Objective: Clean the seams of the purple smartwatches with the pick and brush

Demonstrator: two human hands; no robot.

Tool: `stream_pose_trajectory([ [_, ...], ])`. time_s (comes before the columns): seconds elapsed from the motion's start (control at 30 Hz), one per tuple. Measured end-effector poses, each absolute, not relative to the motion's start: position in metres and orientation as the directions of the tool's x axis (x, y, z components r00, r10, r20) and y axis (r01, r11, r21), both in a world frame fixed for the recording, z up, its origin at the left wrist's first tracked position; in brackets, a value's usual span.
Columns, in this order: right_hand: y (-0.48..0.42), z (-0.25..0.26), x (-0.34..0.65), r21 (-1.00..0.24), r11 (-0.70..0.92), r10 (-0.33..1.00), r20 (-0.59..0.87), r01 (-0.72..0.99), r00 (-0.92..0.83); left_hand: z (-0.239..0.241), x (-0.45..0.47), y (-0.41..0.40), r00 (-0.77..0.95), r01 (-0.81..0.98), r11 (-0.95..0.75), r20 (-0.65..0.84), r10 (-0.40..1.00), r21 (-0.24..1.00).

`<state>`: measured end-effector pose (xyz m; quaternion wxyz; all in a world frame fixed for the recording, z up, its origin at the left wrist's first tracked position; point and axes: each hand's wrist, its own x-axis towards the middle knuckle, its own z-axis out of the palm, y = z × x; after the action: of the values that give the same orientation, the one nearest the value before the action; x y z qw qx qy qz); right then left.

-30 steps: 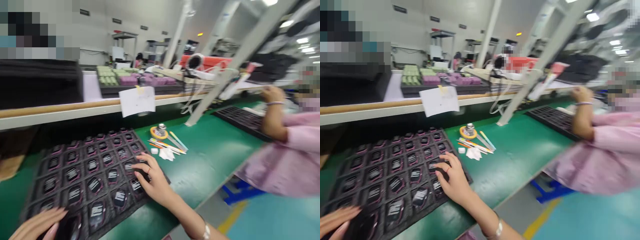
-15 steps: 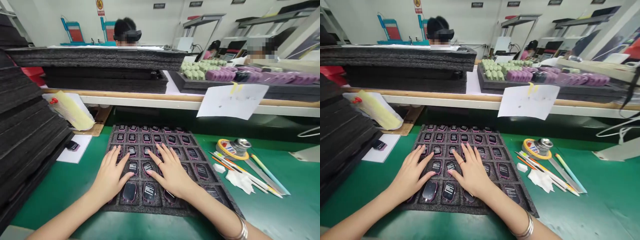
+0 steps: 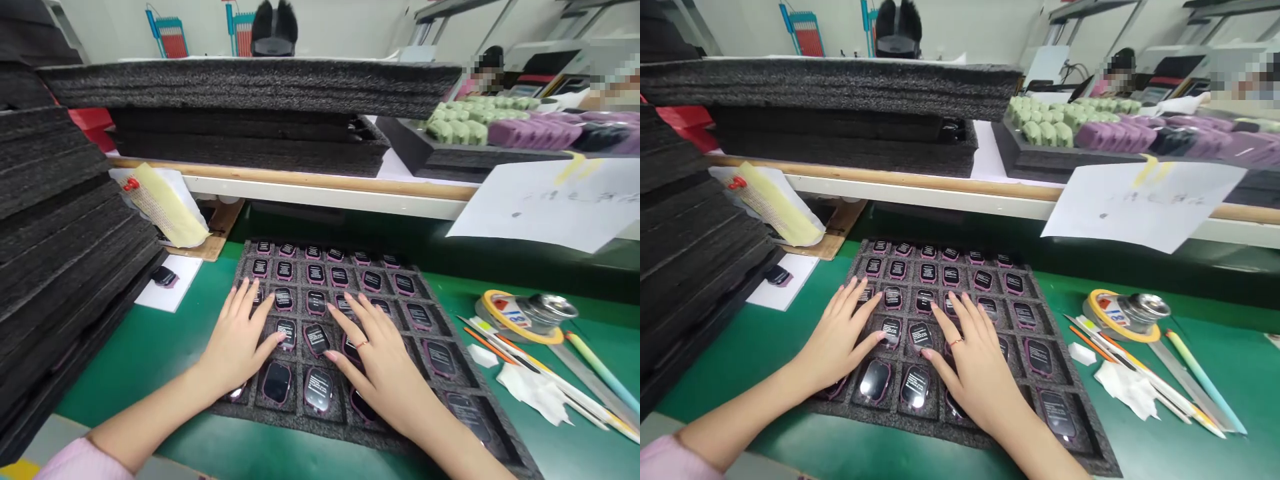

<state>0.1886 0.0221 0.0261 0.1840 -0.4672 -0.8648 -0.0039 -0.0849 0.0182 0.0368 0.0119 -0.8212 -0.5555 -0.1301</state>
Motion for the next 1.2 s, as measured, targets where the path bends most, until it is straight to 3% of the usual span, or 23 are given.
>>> stream_pose_trajectory([
  [0.13, 0.018, 0.020, 0.196, -0.189, 0.580, 0.792, 0.361, 0.793, -0.493, 0.040, -0.106, 0.010, 0.273, 0.936, -0.306, 0.187, 0.944, 0.177],
  [0.5, 0.052, 0.018, 0.172, -0.095, 0.620, 0.766, 0.285, 0.779, -0.576, 0.035, -0.118, 0.006, 0.213, 0.952, -0.226, 0.084, 0.973, 0.209],
  [0.77, 0.053, 0.019, 0.187, -0.065, 0.587, 0.755, 0.403, 0.807, -0.517, 0.037, -0.120, 0.007, 0.183, 0.931, -0.207, 0.106, 0.977, 0.302],
  [1.2, 0.053, 0.017, 0.184, -0.137, 0.607, 0.769, 0.350, 0.783, -0.535, 0.030, -0.123, 0.011, 0.190, 0.893, -0.242, 0.169, 0.967, 0.379],
])
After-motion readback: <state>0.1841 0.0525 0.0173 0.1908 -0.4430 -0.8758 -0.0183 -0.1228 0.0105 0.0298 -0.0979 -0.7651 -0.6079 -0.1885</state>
